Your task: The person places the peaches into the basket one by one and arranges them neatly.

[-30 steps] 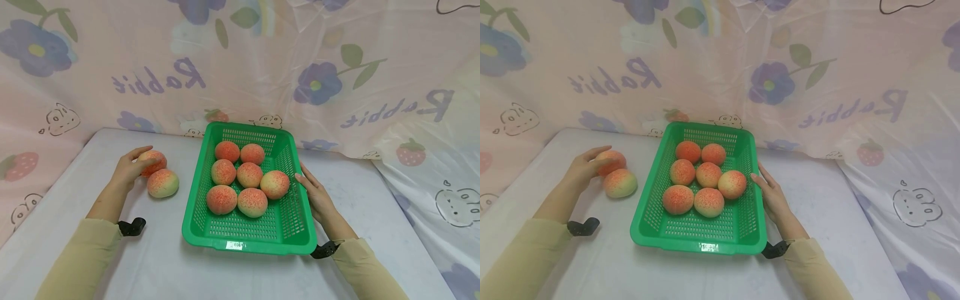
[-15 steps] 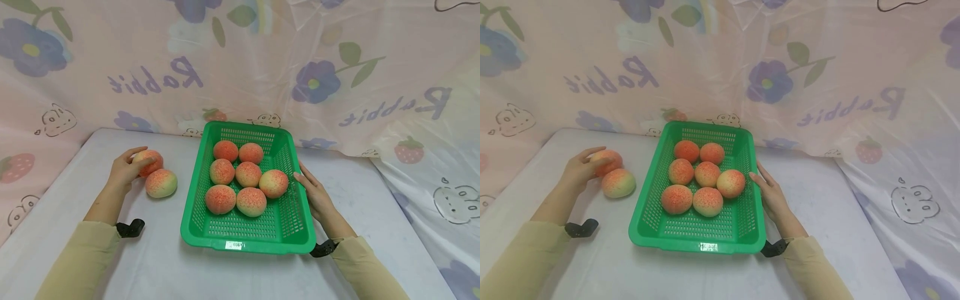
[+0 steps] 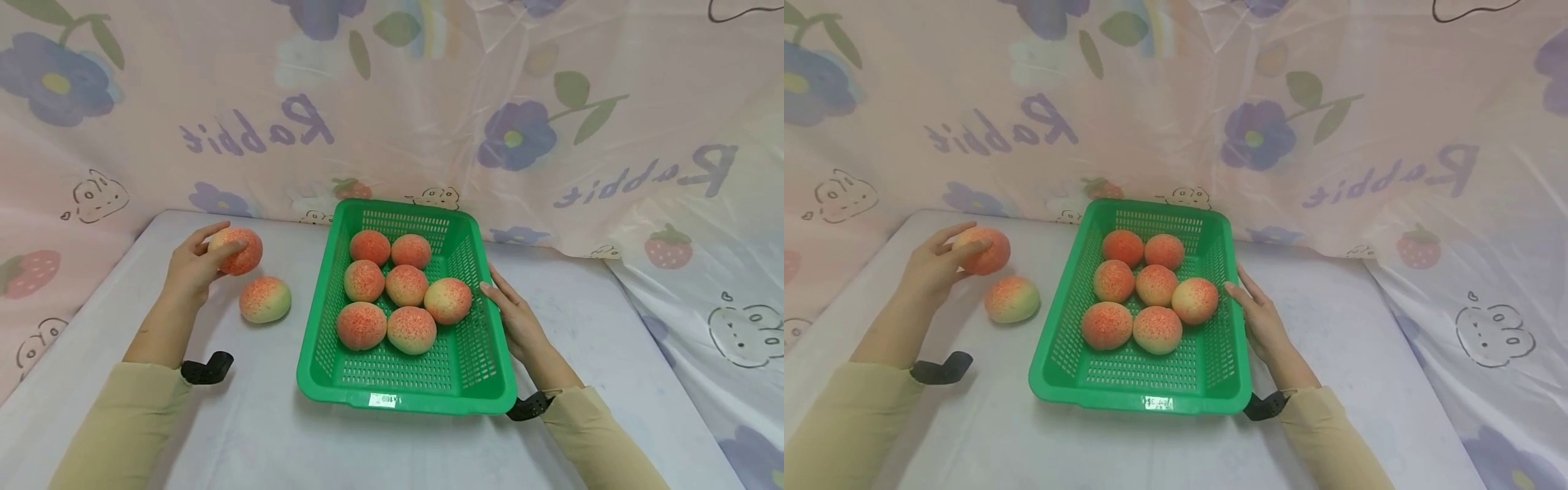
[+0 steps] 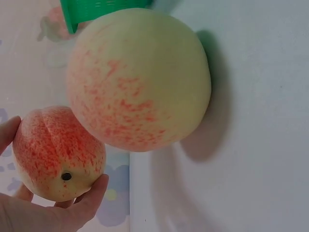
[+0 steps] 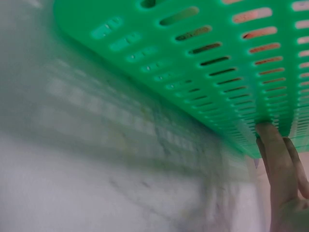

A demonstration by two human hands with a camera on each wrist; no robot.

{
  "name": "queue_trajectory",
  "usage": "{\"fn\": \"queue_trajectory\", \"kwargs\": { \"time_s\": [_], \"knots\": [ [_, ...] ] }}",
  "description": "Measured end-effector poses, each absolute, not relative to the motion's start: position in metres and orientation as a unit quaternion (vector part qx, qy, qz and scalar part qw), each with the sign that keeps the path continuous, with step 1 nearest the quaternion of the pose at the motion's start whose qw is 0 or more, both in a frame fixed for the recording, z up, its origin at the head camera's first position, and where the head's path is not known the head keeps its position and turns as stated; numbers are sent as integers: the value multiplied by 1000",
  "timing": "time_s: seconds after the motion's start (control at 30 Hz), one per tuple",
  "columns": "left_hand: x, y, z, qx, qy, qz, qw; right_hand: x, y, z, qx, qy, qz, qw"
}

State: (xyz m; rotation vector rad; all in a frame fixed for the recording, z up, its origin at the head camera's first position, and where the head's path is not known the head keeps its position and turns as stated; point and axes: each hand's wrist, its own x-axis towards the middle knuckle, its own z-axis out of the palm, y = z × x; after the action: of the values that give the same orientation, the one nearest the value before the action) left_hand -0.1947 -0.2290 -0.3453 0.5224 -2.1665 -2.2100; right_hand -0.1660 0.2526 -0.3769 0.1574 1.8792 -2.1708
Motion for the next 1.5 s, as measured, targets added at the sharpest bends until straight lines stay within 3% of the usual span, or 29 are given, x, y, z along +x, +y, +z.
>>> {"fn": "queue_trajectory", "kwargs": {
  "time_s": [0.4, 0.77, 1.13, 1.5],
  "knots": [
    [-187, -222, -336, 156, -667, -728, -7, -165, 252, -375, 51, 647, -748, 135],
    [-179, -206, -324, 73, -679, -730, -3, -165, 253, -375, 57, 646, -750, 134],
    [-169, -180, -303, -4, -755, -654, -48, -165, 253, -375, 51, 647, -750, 133],
    [-157, -156, -283, -28, -779, -620, -84, -166, 254, -378, 46, 650, -746, 133]
  ]
}}
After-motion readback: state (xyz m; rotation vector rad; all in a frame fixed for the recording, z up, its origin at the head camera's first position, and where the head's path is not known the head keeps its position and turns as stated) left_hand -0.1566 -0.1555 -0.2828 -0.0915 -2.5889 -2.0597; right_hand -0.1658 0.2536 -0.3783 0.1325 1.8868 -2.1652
